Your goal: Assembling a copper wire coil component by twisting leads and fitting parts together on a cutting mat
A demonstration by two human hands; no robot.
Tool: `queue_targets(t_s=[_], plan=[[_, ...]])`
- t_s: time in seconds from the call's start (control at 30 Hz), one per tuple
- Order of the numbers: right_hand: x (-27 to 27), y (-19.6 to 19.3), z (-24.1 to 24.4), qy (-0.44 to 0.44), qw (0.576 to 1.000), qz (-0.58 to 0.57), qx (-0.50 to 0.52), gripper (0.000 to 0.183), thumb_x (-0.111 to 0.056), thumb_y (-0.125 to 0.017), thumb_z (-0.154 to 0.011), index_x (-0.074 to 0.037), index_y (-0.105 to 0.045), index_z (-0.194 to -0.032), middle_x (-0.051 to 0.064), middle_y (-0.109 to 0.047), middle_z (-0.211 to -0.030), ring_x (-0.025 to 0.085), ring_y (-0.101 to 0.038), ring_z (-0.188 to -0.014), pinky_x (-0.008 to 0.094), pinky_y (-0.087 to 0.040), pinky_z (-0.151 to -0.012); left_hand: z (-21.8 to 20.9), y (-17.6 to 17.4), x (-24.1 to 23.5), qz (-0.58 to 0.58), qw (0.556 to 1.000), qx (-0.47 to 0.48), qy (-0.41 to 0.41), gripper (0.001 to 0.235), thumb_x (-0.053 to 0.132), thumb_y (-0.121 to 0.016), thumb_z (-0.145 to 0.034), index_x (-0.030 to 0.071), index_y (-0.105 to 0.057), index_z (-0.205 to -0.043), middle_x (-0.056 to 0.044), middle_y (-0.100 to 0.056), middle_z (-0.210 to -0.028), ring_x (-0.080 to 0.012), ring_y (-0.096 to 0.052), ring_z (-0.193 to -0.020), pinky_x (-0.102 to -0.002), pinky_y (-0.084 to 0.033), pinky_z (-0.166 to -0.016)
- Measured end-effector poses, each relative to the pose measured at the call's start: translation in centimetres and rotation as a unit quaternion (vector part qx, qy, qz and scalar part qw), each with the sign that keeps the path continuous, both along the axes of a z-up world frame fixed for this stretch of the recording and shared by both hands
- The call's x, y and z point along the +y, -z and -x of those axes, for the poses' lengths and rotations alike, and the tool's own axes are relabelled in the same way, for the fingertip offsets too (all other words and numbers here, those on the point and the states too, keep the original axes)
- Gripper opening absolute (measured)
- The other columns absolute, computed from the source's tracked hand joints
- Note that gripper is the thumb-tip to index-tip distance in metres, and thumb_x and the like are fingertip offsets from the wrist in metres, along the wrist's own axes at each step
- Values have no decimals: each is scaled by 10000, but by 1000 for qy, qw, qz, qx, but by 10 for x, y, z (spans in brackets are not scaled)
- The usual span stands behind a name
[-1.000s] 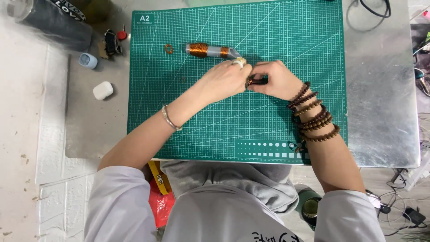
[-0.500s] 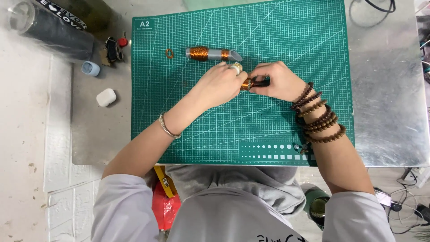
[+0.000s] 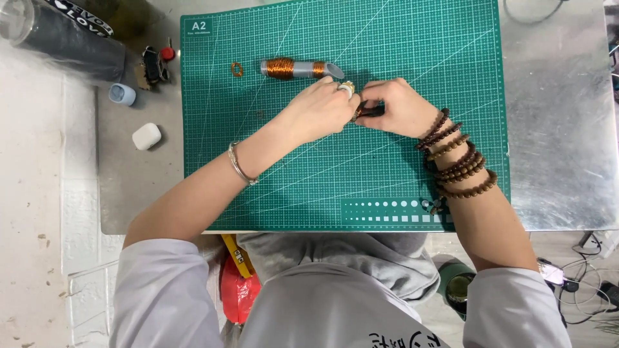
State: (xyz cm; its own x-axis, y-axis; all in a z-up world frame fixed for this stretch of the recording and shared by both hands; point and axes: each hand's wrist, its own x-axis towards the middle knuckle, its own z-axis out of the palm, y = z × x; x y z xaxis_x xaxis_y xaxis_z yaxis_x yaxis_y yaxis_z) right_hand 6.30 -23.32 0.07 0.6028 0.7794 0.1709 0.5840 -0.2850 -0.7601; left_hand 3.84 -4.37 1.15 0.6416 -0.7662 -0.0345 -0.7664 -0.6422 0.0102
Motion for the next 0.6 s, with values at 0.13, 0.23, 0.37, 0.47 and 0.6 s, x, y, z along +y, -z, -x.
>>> queue_targets(t_s=[0.13,0.23,0.37,0.47,0.6], plan=[[0,-1,-1,-4,1000,-5,0,122,-43,-732,-752,41,-659,-803,145,-637,-727,313,-636,-709,426,-514,-670,1,-2,2,-6,1000,0,2,188,28,-648,-762,-67,-615,-921,-201,-632,-747,-329,-632,-689,-383,-439,-685],[0,1,-1,1,1000,-3,25,119,-42,-729,-769,35,-674,-840,152,-654,-764,307,-641,-732,406,-510,-690,0,-5,4,-15,1000,22,9,290,74,-696,-763,-85,-614,-992,-228,-647,-802,-331,-651,-731,-394,-467,-732],[2,-4,1,-6,1000,1,20,142,-29,-718,-768,41,-680,-886,179,-658,-798,327,-648,-747,426,-520,-696,3,-16,9,20,998,59,-11,258,37,-594,-810,-121,-611,-1013,-246,-645,-797,-334,-655,-717,-399,-490,-747],[3,-11,4,-11,1000,0,23,159,-34,-717,-771,41,-681,-906,190,-659,-825,328,-647,-758,437,-524,-699,7,-24,12,36,996,76,-21,263,30,-537,-819,-131,-608,-1014,-257,-638,-780,-340,-655,-704,-404,-507,-738],[3,-12,2,-19,1000,2,21,190,-50,-719,-784,38,-684,-950,200,-658,-856,330,-643,-771,430,-526,-696,8,-24,13,73,991,108,-33,278,36,-466,-809,-132,-596,-989,-234,-592,-703,-304,-624,-627,-399,-529,-672]])
